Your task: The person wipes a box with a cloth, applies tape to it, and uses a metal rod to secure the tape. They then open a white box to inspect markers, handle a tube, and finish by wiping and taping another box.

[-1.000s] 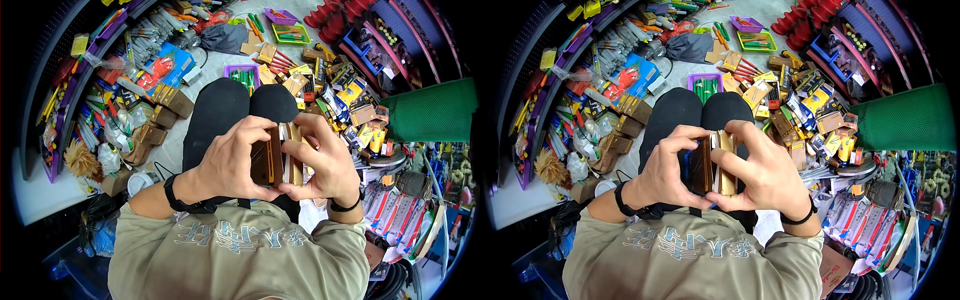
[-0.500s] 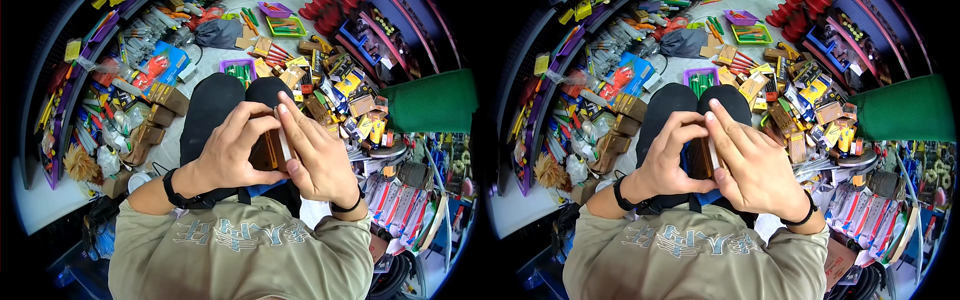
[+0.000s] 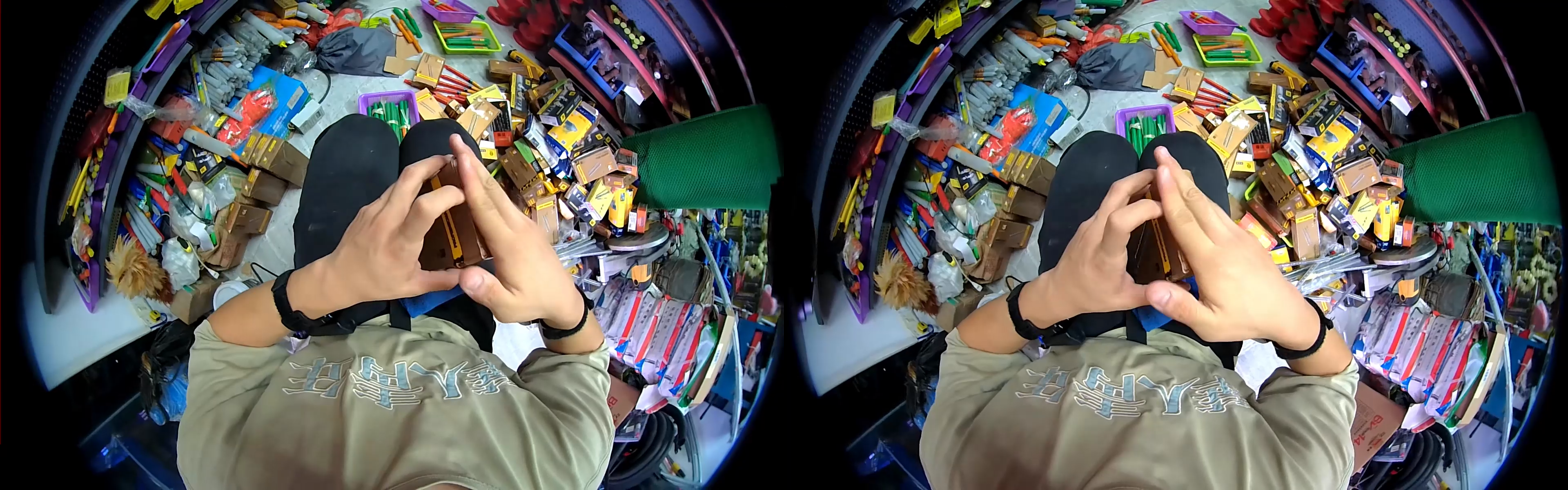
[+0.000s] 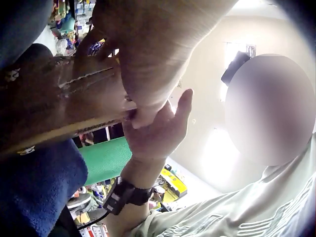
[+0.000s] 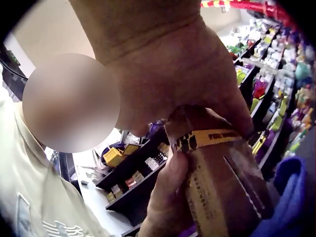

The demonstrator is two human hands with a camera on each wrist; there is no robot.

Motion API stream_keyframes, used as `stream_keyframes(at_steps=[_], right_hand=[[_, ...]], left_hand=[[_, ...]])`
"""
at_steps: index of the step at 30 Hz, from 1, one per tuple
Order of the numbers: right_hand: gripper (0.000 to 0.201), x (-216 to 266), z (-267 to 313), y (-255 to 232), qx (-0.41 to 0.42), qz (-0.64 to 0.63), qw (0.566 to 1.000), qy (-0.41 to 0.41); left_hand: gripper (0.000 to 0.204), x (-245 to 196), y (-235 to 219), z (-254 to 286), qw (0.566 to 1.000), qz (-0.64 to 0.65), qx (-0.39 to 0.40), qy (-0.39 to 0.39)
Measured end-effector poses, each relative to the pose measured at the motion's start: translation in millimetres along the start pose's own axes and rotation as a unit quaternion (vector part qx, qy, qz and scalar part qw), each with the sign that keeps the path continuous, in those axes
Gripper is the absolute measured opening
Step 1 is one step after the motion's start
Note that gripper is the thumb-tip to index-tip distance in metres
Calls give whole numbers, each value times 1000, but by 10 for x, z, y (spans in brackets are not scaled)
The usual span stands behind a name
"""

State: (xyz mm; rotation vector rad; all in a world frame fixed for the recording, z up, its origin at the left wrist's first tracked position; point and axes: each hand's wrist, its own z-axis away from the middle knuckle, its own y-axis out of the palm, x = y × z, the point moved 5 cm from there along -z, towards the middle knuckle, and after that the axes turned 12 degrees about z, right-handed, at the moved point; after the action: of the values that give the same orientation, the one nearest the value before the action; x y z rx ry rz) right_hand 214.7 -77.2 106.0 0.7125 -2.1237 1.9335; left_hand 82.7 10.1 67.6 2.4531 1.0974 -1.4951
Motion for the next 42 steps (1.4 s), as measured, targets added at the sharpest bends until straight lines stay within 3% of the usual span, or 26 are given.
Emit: stream_keyframes(at_steps=[2, 6, 8, 10, 11, 12, 15, 16, 20, 22, 23, 24, 26, 27, 28, 30, 31, 33, 34, 36, 38, 40, 42], right_hand=[[104, -36, 2, -5, -47, -202, 978, -16], [112, -154, 96, 211, -110, -353, 929, 7], [117, -196, 98, 282, -77, -322, 944, -19], [121, -172, 63, 306, -72, -205, 975, -52], [126, -142, 31, 326, -68, -172, 981, -65], [130, -125, -1, 377, -69, -150, 982, -96], [129, -61, -19, 387, -57, -144, 979, -130], [129, -49, -22, 398, -59, -145, 979, -132], [114, -39, -25, 380, -170, -70, 973, -141], [110, -48, -29, 296, -261, -74, 948, -167], [110, -32, -38, 236, -251, -69, 947, -190], [111, -12, -34, 208, -225, -84, 953, -187], [112, 4, -53, 184, -196, -110, 949, -220], [110, 5, -57, 206, -189, -120, 946, -233], [110, 13, -50, 221, -191, -118, 947, -230], [109, 21, -47, 189, -233, -117, 938, -229], [106, 14, -63, 135, -265, -102, 929, -238], [106, 3, -64, 91, -302, -109, 923, -213], [106, -14, -43, 57, -336, -118, 916, -187], [108, 26, -21, 19, -355, -108, 915, -162], [111, -9, 40, -4, -429, -104, 894, -72], [122, -24, 96, -67, -450, -70, 890, -4], [148, -87, 99, -79, -400, 6, 915, 50]], left_hand=[[86, -18, -17, -15, 1000, 11, 5, 20], [81, 38, -254, -9, 992, 112, -9, 60], [85, 65, -368, 68, 986, 146, -54, 65], [92, 151, -507, 104, 969, 222, -104, 31], [95, 219, -542, 160, 938, 285, -170, -98], [81, 277, -643, 87, 931, 302, -186, -89], [54, 518, -696, -76, 753, 516, -257, -318], [54, 507, -666, -87, 754, 514, -257, -318], [58, 626, -339, -19, 665, 584, -205, -419], [60, 722, -139, 56, 612, 612, -170, -472], [59, 782, -6, 129, 590, 629, -130, -489], [60, 636, 67, 113, 582, 608, -149, -519], [60, 457, 135, 99, 615, 566, -148, -529], [67, 605, 180, 161, 616, 565, -127, -534], [73, 705, 165, 200, 615, 559, -46, -554], [78, 935, 111, 293, 677, 480, 10, -558], [77, 996, 49, 307, 744, 392, 36, -540], [72, 1030, -20, 290, 835, 255, 94, -479], [72, 1034, -24, 291, 836, 254, 101, -475], [70, 910, -2, 162, 904, 183, 152, -355], [72, 748, 52, 82, 919, 204, 148, -302], [74, 541, 60, -28, 956, 188, 145, -172], [73, 472, 76, -90, 942, 226, 161, -190]])
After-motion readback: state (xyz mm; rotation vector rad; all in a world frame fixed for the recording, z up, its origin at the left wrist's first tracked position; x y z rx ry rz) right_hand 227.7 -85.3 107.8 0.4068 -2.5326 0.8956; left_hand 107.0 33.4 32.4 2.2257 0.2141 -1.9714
